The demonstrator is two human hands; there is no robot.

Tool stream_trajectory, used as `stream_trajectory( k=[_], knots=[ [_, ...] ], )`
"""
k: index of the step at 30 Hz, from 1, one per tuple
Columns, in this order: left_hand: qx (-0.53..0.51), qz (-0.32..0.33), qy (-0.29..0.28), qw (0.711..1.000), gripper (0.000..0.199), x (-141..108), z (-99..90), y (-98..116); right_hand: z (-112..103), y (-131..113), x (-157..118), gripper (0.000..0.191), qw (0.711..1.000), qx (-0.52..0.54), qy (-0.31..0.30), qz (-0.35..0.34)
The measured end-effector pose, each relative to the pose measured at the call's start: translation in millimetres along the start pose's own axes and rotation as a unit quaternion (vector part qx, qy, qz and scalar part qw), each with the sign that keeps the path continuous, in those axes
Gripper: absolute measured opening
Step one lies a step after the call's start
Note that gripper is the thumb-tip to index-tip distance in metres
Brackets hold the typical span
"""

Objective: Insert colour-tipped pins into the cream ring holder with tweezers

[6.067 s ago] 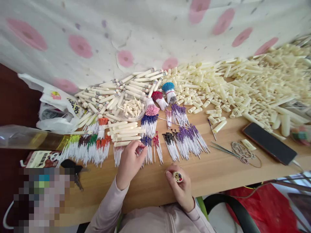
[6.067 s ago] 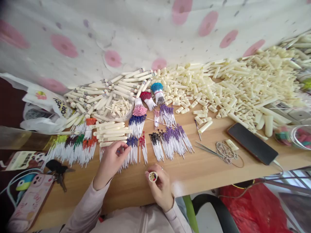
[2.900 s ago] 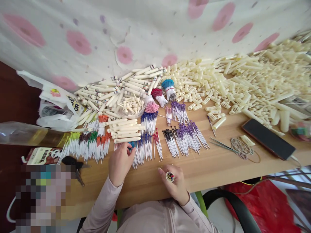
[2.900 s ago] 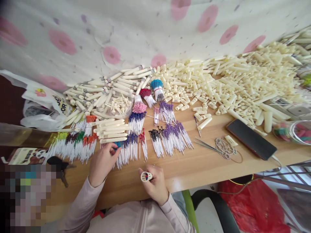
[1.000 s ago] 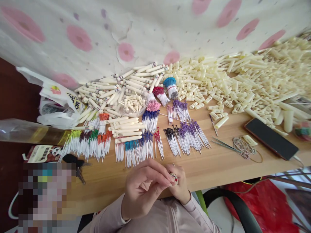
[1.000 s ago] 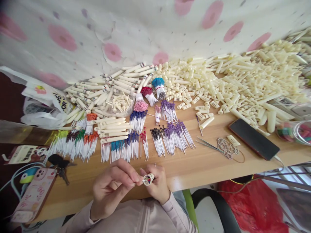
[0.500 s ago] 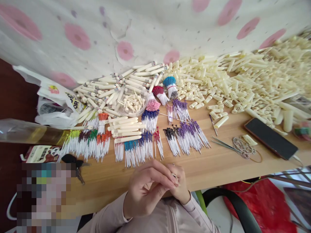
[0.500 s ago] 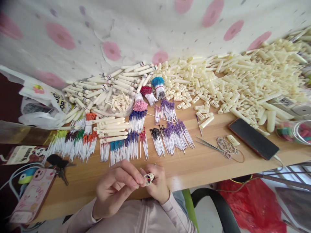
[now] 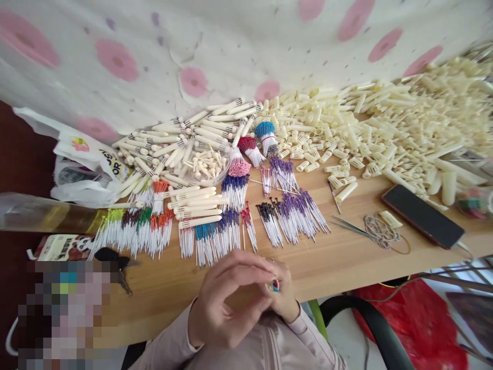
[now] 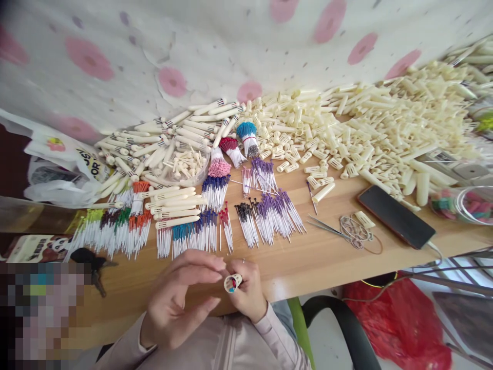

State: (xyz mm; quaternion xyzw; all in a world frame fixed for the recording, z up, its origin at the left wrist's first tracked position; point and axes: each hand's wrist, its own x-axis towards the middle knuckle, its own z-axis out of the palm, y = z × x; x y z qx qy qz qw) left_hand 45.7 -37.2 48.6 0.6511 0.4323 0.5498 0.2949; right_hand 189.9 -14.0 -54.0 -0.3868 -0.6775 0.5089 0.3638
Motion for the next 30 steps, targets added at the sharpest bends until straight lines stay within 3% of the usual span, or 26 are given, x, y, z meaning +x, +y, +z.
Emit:
stream_trajectory(
  k=[4,8,13,15,20,24,30],
  knots=[
    [0.119,-0.022,0.060,0.991,0.028,-5,-26.4,-13,-2,-3,3,0.044,1.000,0.005,0.005,-0.017],
    [0.288,-0.113,0.132,0.942,0.011,-9,-55.7,-30,-2,-4,5,0.044,0.999,0.007,0.007,-0.033],
    [0.439,-0.322,0.036,0.838,0.016,-17,-70.7,-47,-1,-2,5,0.043,0.999,0.006,0.010,-0.039],
    [0.459,-0.364,0.016,0.810,0.016,-21,-72.5,-51,-1,-1,4,0.043,0.999,0.005,0.012,-0.039],
    [0.501,-0.424,0.037,0.753,0.020,-28,-86.2,-50,-2,-1,4,0.042,0.999,0.003,0.015,-0.041],
    [0.513,-0.444,0.024,0.734,0.019,-29,-92.9,-48,-2,-1,5,0.042,0.999,0.002,0.009,-0.044],
    [0.520,-0.455,0.006,0.723,0.019,-26,-85.1,-59,0,-1,5,0.043,0.999,0.001,0.014,-0.040]
  ],
)
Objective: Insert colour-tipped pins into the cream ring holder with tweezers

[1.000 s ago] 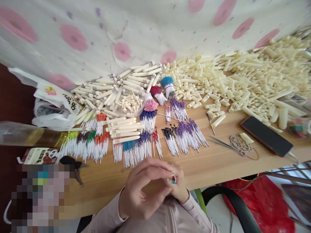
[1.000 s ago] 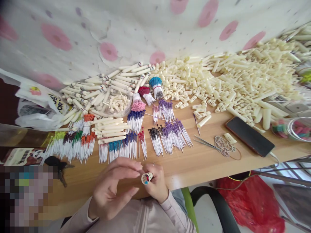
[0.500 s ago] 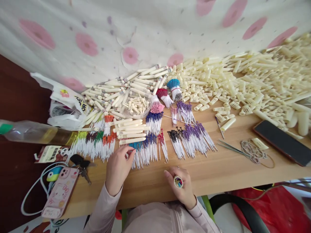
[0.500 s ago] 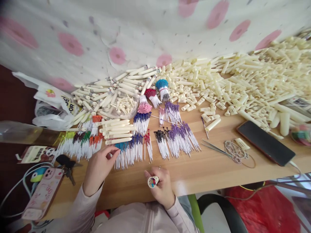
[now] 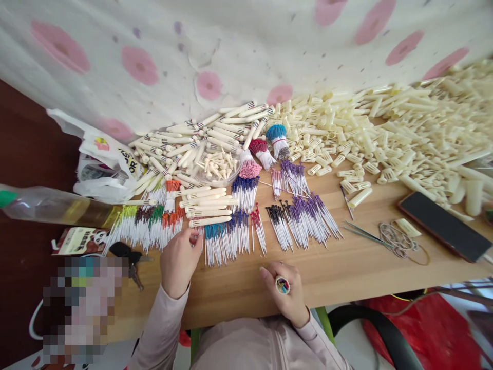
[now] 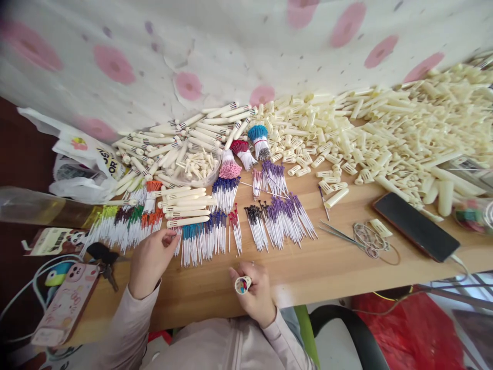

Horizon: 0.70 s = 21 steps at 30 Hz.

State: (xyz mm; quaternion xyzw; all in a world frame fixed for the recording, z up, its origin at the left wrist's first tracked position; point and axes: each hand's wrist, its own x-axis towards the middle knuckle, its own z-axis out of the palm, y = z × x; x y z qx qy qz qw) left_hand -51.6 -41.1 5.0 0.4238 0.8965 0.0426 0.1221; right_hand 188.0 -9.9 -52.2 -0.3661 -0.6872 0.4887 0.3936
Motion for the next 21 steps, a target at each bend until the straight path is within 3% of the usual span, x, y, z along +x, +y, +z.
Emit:
stream_trajectory(
  k=[11,17,21],
  knots=[
    [0.010,-0.017,0.022,1.000,0.025,12,3.4,6,0,-2,0,0.046,1.000,-0.007,0.003,0.006],
    [0.003,-0.003,0.049,0.999,0.029,20,2.8,6,0,1,-1,0.044,1.000,-0.002,0.000,0.000],
    [-0.003,0.019,0.037,0.999,0.032,25,-0.1,9,-1,2,-2,0.043,1.000,0.001,-0.001,-0.007]
  ],
)
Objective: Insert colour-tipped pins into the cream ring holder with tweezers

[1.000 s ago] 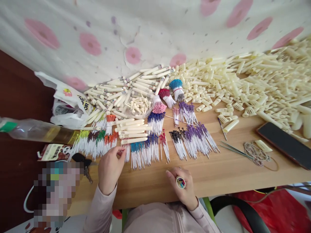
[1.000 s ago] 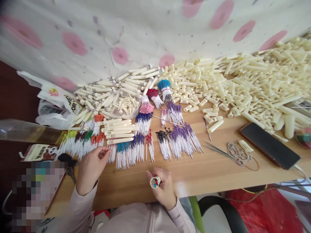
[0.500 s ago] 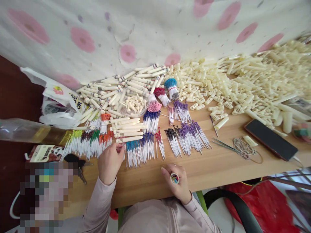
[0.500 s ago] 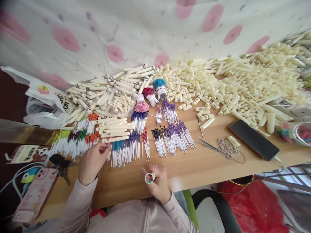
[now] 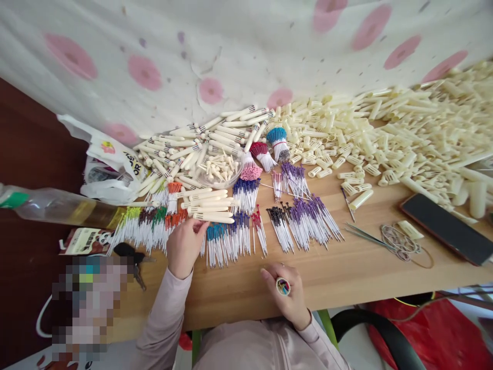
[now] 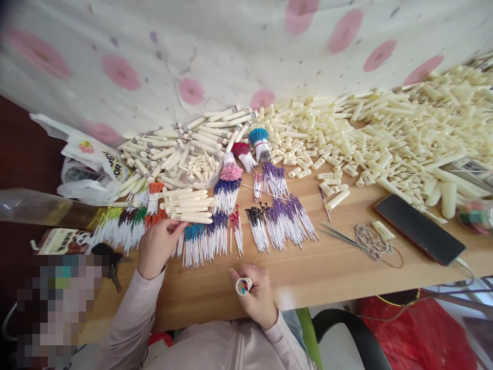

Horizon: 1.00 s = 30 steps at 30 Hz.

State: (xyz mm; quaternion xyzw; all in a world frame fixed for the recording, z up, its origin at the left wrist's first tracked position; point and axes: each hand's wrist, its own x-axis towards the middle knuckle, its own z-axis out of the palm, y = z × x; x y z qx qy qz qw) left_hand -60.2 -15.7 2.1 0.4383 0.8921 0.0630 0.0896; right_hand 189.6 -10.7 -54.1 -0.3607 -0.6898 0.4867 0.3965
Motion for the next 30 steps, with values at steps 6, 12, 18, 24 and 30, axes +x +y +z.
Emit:
stream_trajectory(
  k=[6,12,18,24,30],
  knots=[
    [0.001,0.028,-0.004,1.000,0.035,9,4.5,5,0,0,1,0.042,1.000,-0.002,0.001,-0.003],
    [0.006,0.035,0.011,0.999,0.038,23,7.9,5,0,1,1,0.042,1.000,-0.004,0.001,-0.005],
    [0.005,0.035,0.015,0.999,0.033,34,4.0,-2,0,2,0,0.041,1.000,-0.006,0.006,-0.008],
    [-0.008,0.034,-0.034,0.999,0.023,31,-6.0,-8,0,2,1,0.041,1.000,-0.008,0.005,-0.008],
    [-0.017,0.024,-0.065,0.997,0.020,23,-9.9,-7,0,4,0,0.042,1.000,-0.005,0.002,-0.005]
  ],
)
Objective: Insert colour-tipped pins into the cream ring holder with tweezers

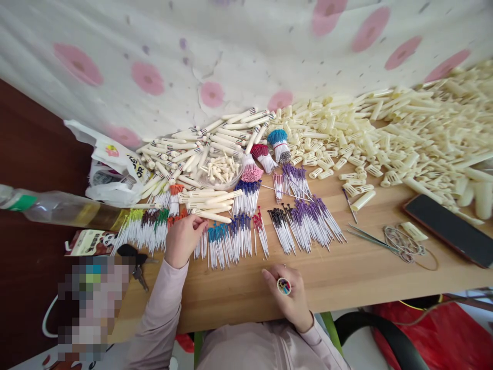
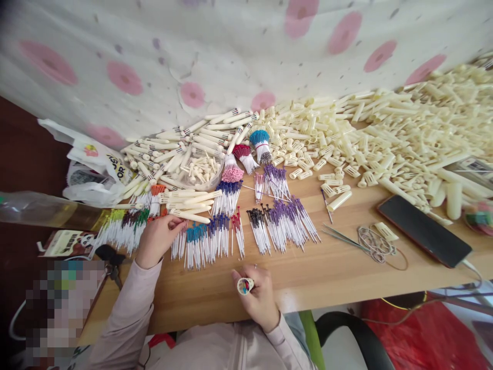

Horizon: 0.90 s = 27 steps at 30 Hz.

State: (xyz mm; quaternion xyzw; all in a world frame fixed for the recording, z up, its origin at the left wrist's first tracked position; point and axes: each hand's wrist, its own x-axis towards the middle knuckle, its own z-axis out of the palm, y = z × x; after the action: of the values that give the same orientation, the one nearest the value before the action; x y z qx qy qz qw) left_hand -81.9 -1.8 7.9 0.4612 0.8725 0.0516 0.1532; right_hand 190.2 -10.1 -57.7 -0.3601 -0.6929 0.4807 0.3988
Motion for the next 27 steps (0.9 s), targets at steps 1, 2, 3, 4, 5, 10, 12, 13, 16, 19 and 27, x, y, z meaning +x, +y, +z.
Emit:
stream_trajectory(
  k=[1,2,3,4,5,10,12,13,16,19,27],
  knots=[
    [0.002,-0.004,-0.002,1.000,0.021,-2,-0.8,0,0,1,0,0.042,1.000,0.001,0.000,0.001],
    [0.005,-0.008,-0.002,1.000,0.022,-5,-1.7,-1,0,1,-1,0.042,1.000,0.001,0.000,0.002],
    [0.009,-0.013,-0.003,1.000,0.022,-7,-2.5,-1,1,2,-1,0.042,1.000,0.001,0.000,0.003],
    [0.013,-0.019,-0.003,1.000,0.022,-10,-3.1,-2,1,3,-1,0.042,1.000,0.001,-0.001,0.004],
    [0.018,-0.023,-0.005,1.000,0.021,-12,-3.6,-3,1,3,-2,0.042,1.000,0.001,-0.002,0.004],
    [0.042,-0.041,-0.023,0.998,0.018,-20,-1.9,-6,1,3,-3,0.042,1.000,-0.001,-0.007,0.003],
    [0.051,-0.045,-0.030,0.997,0.017,-21,-0.2,-5,1,3,-2,0.042,1.000,-0.002,-0.009,0.002],
    [0.056,-0.046,-0.033,0.997,0.017,-20,0.6,-4,1,2,-2,0.042,1.000,-0.003,-0.009,0.002],
    [0.075,-0.053,-0.039,0.995,0.019,-20,2.7,0,1,1,-2,0.043,1.000,-0.007,-0.005,0.001],
    [0.104,-0.061,-0.041,0.992,0.025,-20,4.4,4,3,2,-2,0.044,1.000,-0.011,0.000,0.002],
    [0.108,-0.042,-0.062,0.991,0.026,-21,0.3,6,3,-1,-2,0.044,1.000,-0.028,0.007,-0.004]
  ],
)
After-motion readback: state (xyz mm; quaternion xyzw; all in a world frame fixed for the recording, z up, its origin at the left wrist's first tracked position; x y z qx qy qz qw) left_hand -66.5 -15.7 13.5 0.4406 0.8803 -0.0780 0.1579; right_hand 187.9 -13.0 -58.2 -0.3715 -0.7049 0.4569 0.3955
